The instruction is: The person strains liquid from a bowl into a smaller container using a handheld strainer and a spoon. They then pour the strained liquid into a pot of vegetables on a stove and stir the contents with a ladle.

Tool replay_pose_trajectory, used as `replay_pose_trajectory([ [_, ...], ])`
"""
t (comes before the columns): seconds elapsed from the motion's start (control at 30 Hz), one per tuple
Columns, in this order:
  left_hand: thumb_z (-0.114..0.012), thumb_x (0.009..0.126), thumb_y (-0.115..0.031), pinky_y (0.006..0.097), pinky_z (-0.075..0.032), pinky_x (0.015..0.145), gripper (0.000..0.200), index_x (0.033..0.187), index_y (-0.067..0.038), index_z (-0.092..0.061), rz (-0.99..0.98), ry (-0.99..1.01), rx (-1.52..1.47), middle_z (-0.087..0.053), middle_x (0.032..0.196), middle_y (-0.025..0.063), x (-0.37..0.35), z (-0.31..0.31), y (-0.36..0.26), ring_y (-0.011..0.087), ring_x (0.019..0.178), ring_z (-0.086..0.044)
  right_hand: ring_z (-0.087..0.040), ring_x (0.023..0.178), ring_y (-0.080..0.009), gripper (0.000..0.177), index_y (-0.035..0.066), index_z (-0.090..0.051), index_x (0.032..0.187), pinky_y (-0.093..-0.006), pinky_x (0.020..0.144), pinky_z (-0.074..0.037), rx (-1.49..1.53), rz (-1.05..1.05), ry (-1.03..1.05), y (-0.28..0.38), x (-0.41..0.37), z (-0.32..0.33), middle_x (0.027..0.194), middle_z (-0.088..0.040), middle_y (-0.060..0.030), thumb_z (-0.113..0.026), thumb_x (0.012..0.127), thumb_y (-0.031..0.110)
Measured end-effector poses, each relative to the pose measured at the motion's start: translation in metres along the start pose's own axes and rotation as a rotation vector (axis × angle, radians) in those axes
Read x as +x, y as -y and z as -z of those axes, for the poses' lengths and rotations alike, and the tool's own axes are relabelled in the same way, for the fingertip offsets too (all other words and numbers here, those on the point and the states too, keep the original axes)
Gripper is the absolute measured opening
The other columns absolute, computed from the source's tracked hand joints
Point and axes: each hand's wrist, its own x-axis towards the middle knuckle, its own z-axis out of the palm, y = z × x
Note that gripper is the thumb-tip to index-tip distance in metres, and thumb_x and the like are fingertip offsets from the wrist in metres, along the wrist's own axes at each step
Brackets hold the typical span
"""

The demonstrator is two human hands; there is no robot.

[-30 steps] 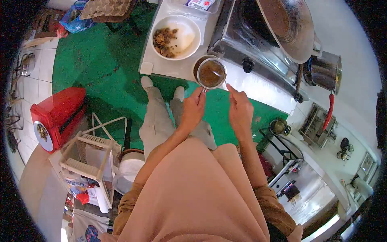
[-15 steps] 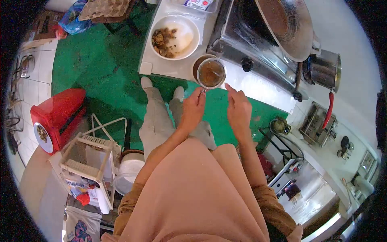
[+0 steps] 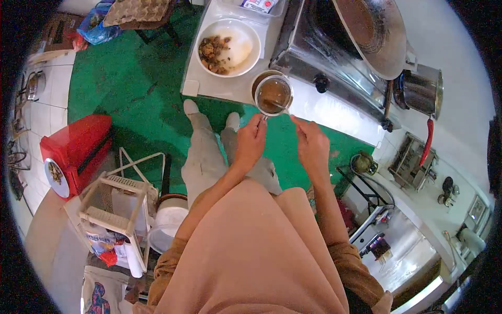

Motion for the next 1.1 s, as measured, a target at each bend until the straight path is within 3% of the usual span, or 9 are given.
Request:
replay_pose_trajectory([
  [0.1, -0.048, 0.092, -0.018, 0.0428, -0.042, 0.052, 0.019, 0.101, -0.004, -0.056, -0.051, -0.024, -0.002, -0.057, 0.069, 0.0225, -0.002, 0.001, -0.003, 0.0369, 0.060, -0.058, -0.056, 0.063, -0.0286, 0.026, 0.015, -0.066, 0.110, -0.0377, 0.057, -0.044, -0.014, 0.048, -0.069, -0.004, 0.005, -0.007, 0.075, -0.057, -0.0136, -0.056, 0.086, 0.008],
  [0.2, -0.048, 0.092, -0.017, 0.0423, -0.043, 0.052, 0.018, 0.101, -0.003, -0.056, 0.030, 0.050, 0.013, -0.058, 0.071, 0.0222, -0.002, 0.003, -0.003, 0.0371, 0.061, -0.059, -0.056, 0.063, -0.0292, 0.027, 0.014, -0.065, 0.110, -0.0382, 0.057, -0.045, 0.044, 0.013, -0.089, 0.001, 0.007, -0.002, 0.075, -0.057, -0.0140, -0.056, 0.086, 0.007],
  [0.3, -0.048, 0.092, -0.017, 0.0421, -0.043, 0.052, 0.018, 0.100, -0.003, -0.056, -0.072, -0.026, -0.011, -0.058, 0.070, 0.0220, -0.003, -0.002, -0.003, 0.0359, 0.060, -0.059, -0.059, 0.065, -0.0329, 0.032, 0.019, -0.062, 0.114, -0.0427, 0.056, -0.049, 0.005, 0.056, -0.099, -0.004, 0.008, -0.008, 0.077, -0.056, -0.0136, -0.054, 0.085, 0.009],
  [0.37, -0.048, 0.092, -0.017, 0.0419, -0.043, 0.052, 0.019, 0.101, -0.002, -0.056, 0.008, 0.017, 0.000, -0.058, 0.070, 0.0219, -0.003, -0.001, -0.007, 0.0357, 0.059, -0.059, -0.059, 0.066, -0.0329, 0.033, 0.019, -0.062, 0.115, -0.0429, 0.056, -0.049, 0.002, 0.058, -0.090, -0.003, 0.005, -0.011, 0.077, -0.056, -0.0138, -0.053, 0.085, 0.010],
  [0.5, -0.048, 0.092, -0.017, 0.0417, -0.043, 0.053, 0.020, 0.103, -0.002, -0.056, -0.012, -0.003, 0.003, -0.058, 0.072, 0.0225, -0.002, 0.004, -0.008, 0.0351, 0.060, -0.059, -0.060, 0.069, -0.0329, 0.033, 0.020, -0.062, 0.116, -0.0433, 0.059, -0.049, 0.034, 0.111, -0.073, -0.009, -0.003, -0.022, 0.078, -0.057, -0.0140, -0.051, 0.087, 0.011],
  [0.73, -0.049, 0.092, -0.017, 0.0398, -0.042, 0.053, 0.021, 0.104, -0.002, -0.056, -0.008, -0.023, -0.002, -0.057, 0.070, 0.0224, 0.000, 0.000, 0.001, 0.0327, 0.059, -0.058, -0.060, 0.070, -0.0334, 0.032, 0.020, -0.063, 0.115, -0.0429, 0.060, -0.049, 0.091, 0.026, -0.018, -0.001, -0.006, -0.008, 0.079, -0.057, -0.0142, -0.052, 0.086, 0.011],
  [0.8, -0.049, 0.092, -0.017, 0.0396, -0.041, 0.052, 0.020, 0.104, -0.002, -0.056, -0.058, -0.052, -0.008, -0.056, 0.068, 0.0220, 0.001, -0.001, -0.002, 0.0320, 0.057, -0.057, -0.059, 0.069, -0.0332, 0.030, 0.020, -0.063, 0.113, -0.0426, 0.059, -0.049, -0.066, 0.038, -0.021, -0.003, -0.004, -0.012, 0.079, -0.057, -0.0141, -0.054, 0.086, 0.012],
  [1.1, -0.048, 0.092, -0.016, 0.0401, -0.041, 0.051, 0.019, 0.105, -0.004, -0.056, 0.046, 0.039, 0.007, -0.056, 0.068, 0.0217, -0.001, 0.004, -0.013, 0.0318, 0.056, -0.057, -0.060, 0.071, -0.0330, 0.032, 0.019, -0.062, 0.115, -0.0424, 0.059, -0.048, 0.045, 0.006, -0.085, 0.000, 0.007, -0.012, 0.080, -0.057, -0.0146, -0.054, 0.085, 0.010],
])
